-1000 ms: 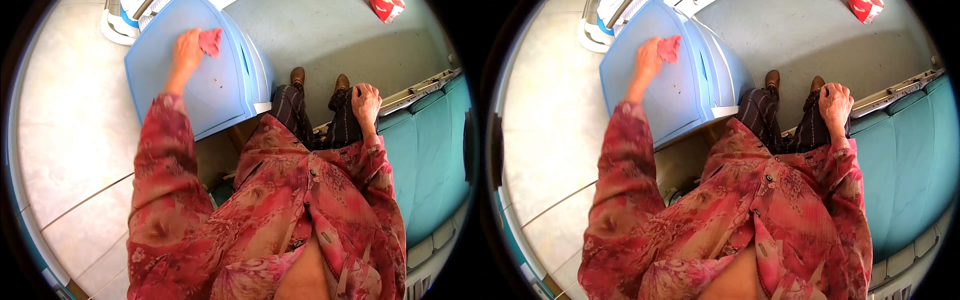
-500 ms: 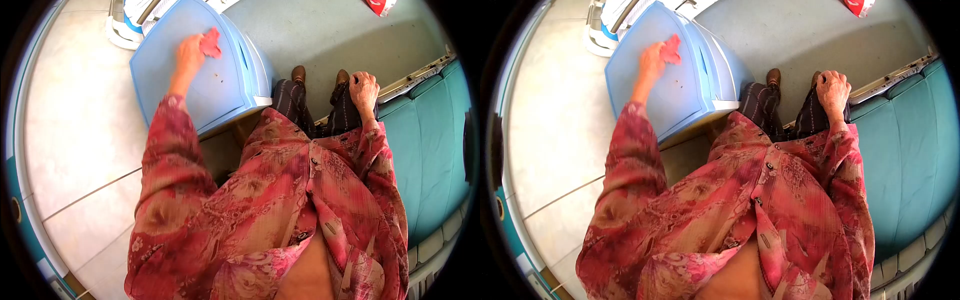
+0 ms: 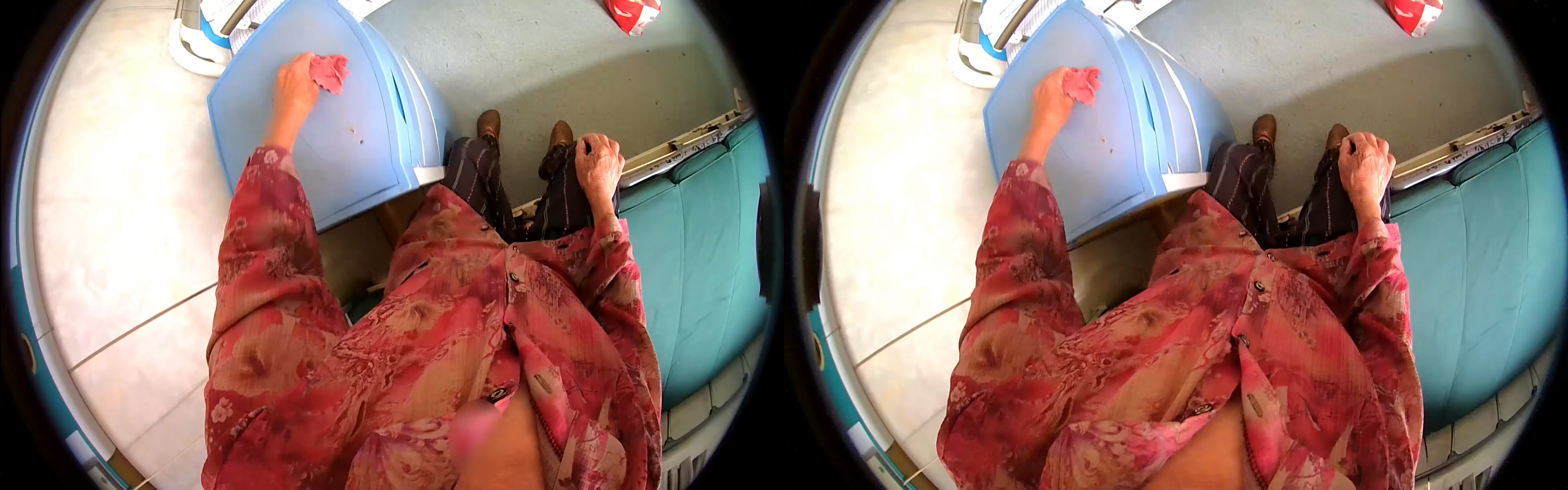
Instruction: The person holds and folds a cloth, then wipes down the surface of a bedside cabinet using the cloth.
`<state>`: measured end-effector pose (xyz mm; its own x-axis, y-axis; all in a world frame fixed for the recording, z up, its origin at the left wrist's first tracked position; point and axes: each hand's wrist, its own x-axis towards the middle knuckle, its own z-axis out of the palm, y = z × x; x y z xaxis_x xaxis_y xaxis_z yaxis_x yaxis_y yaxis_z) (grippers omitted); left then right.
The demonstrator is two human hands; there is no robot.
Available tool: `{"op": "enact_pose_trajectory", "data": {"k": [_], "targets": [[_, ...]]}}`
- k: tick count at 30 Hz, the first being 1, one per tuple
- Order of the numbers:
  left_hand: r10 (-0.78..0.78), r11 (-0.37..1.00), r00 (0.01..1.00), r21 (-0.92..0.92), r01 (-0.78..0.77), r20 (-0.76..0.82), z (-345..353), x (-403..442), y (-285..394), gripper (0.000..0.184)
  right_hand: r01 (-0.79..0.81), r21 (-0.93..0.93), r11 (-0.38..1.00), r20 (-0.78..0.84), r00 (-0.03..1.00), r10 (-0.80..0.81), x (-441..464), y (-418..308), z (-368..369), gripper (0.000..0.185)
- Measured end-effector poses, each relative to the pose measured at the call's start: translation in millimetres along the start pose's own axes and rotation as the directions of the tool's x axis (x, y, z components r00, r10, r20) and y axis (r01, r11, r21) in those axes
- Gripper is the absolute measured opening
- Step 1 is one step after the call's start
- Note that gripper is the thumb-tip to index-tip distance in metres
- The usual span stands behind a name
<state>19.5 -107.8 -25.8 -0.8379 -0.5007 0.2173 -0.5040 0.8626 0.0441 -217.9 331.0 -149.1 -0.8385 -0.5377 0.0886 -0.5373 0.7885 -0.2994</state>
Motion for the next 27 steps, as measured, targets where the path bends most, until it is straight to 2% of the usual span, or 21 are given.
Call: {"op": "enact_pose_trajectory", "data": {"k": [1,3,4,5,6,7,8,9,10,11,12,15,19,23,26,27], "targets": [[0.009,1.0,1.0,0.004,-0.009,-0.016,-2.9,11.7,-4.9,0.022,-0.002,-0.009,1.0,-0.007,1.0,0.002,1.0,-0.2,1.6,0.017],[-0.1,0.994,0.994,0.03,0.101,-0.054,-4.0,32.7,-10.6,0.02,0.019,0.004,1.0,-0.081,0.997,-0.018,1.9,3.6,6.6,0.017],[-0.128,0.979,0.992,-0.158,0.128,0.008,9.5,35.9,-37.4,0.02,0.009,0.0,1.0,-0.069,0.998,-0.008,3.3,1.4,2.2,0.016],[-0.125,0.99,0.992,-0.071,0.124,-0.009,3.3,41.0,-31.6,0.02,0.048,0.042,0.998,-0.135,0.99,-0.042,2.4,1.3,0.1,0.016],[-0.121,0.992,0.992,0.016,0.122,-0.027,-3.1,46.4,-25.6,0.021,0.042,0.008,0.999,-0.158,0.987,-0.04,2.1,1.3,3.2,0.017],[0.023,1.0,0.993,0.013,-0.021,-0.113,1.6,40.4,-31.5,0.019,0.033,-0.042,0.999,-0.159,0.986,-0.039,-0.3,2.8,7.1,0.016],[0.066,0.996,0.966,0.079,-0.048,-0.251,17.5,32.1,-37.3,0.023,0.015,-0.044,0.999,-0.153,0.988,-0.022,-0.6,2.4,3.8,0.014],[0.032,0.991,0.97,0.136,0.001,-0.241,27.6,27.2,-36.6,0.031,0.049,0.015,0.999,-0.184,0.982,-0.045,-2.1,6.6,3.2,0.014],[-0.04,0.992,0.99,0.11,0.055,-0.138,21.5,20.7,-20.9,0.036,0.066,0.054,0.996,-0.193,0.98,-0.055,-4.5,12.6,6.7,0.015],[0.036,0.984,0.972,0.179,0.007,-0.233,31.2,9.8,-19.6,0.033,0.012,0.082,0.997,-0.106,0.994,-0.003,-3.7,12.6,3.6,0.015],[-0.083,0.995,0.991,0.051,0.089,-0.1,17.3,4.0,1.4,0.033,0.012,0.088,0.996,-0.137,0.991,0.001,-6.1,13.1,6.4,0.013],[0.015,0.999,0.998,0.053,-0.012,-0.055,-3.0,-30.0,33.0,0.025,0.028,0.143,0.989,-0.182,0.983,-0.001,-9.3,12.0,2.1,0.013],[0.032,0.998,0.999,-0.063,-0.03,0.034,-24.5,-78.7,58.8,0.016,0.052,0.129,0.99,-0.225,0.974,-0.022,-11.1,9.0,3.4,0.012],[0.131,0.978,0.991,-0.164,-0.131,-0.013,-29.4,-99.7,63.8,0.016,0.081,0.15,0.985,-0.265,0.963,-0.038,-11.0,15.3,8.1,0.012],[0.066,0.977,0.997,-0.2,-0.075,-0.047,-28.4,-85.3,66.6,0.017,0.061,0.132,0.989,-0.204,0.978,-0.033,-7.0,13.2,5.3,0.012],[0.024,0.992,0.997,-0.126,-0.033,-0.074,-25.4,-72.4,59.4,0.017,0.065,0.123,0.99,-0.206,0.978,-0.038,-5.8,12.7,6.9,0.013]]}}
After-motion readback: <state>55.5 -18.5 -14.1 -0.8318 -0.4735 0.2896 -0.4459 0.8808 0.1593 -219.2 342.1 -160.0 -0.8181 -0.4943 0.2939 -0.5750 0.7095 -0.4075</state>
